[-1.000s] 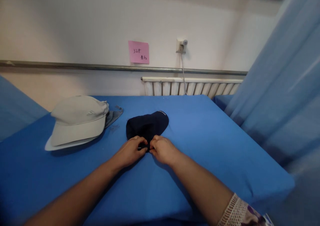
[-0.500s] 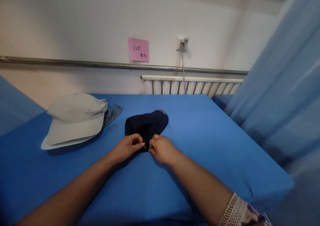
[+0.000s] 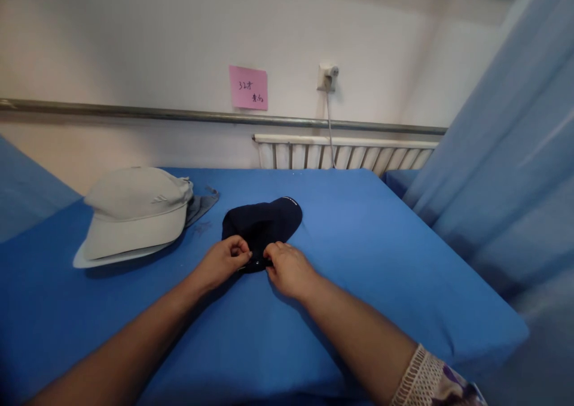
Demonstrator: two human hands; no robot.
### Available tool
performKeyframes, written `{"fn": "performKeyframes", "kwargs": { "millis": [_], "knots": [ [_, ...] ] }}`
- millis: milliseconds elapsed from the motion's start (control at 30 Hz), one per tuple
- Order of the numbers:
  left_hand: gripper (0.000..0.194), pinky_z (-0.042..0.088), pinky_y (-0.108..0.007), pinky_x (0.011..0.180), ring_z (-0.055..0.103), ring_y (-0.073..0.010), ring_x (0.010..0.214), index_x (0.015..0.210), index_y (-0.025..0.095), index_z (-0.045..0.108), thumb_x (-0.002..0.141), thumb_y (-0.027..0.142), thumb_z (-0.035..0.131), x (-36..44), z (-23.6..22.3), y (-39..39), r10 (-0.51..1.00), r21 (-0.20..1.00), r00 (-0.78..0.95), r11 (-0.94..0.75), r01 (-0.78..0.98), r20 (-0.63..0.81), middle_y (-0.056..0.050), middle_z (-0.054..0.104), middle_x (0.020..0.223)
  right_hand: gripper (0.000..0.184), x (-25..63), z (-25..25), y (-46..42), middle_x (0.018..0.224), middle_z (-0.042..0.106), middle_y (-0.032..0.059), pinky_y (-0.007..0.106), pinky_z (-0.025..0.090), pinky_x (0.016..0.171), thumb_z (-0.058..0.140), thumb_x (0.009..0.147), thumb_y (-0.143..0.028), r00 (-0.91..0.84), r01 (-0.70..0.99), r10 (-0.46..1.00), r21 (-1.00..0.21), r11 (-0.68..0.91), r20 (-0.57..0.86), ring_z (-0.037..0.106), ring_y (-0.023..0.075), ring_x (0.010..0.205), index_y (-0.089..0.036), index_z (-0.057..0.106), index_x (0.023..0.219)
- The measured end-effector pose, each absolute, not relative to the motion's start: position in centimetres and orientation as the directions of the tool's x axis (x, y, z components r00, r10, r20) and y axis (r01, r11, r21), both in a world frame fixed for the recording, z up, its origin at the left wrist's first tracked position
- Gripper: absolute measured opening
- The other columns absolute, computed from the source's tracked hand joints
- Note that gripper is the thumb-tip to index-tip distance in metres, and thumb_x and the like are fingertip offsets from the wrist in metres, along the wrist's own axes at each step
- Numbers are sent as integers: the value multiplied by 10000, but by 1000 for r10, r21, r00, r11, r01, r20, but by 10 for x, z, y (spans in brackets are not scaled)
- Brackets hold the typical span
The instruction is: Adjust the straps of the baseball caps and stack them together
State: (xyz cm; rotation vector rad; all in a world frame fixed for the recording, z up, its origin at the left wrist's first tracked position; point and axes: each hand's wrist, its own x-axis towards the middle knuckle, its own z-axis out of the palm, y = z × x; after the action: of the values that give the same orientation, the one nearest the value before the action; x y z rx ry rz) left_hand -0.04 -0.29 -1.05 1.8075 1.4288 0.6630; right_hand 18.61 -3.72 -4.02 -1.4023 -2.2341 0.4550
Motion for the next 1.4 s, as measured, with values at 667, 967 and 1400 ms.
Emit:
{"fn": "performKeyframes", "kwargs": {
  "millis": [667,967,1400],
  "knots": [
    [120,307,-223,499,430,-101,517,700,176,575,647,282,575,-9,-16,2,939,836,317,-67,545,-131,44,515,561,337,161,-36,-44,914,586,22,225,456,466,615,819,-123,99,-114,934,-936,-333,-344,644,127,612,-198,413,1079],
    [198,346,-236,540,452,-112,554,714,169,604,650,355,619,-13,-14,4,936,861,321,-41,507,-144,39,526,588,151,158,-25,-53,615,560,-23,169,445,488,683,814,-102,-166,-536,862,-691,-486,-478,549,65,524,-140,543,770],
    [216,367,-239,550,462,-120,583,719,166,598,694,380,614,-13,-18,4,939,858,330,-86,507,-101,30,538,616,237,147,-29,-54,663,593,-9,189,501,465,692,858,-270,-119,-455,880,-763,-459,-459,643,117,582,-167,486,803]
  ]
}}
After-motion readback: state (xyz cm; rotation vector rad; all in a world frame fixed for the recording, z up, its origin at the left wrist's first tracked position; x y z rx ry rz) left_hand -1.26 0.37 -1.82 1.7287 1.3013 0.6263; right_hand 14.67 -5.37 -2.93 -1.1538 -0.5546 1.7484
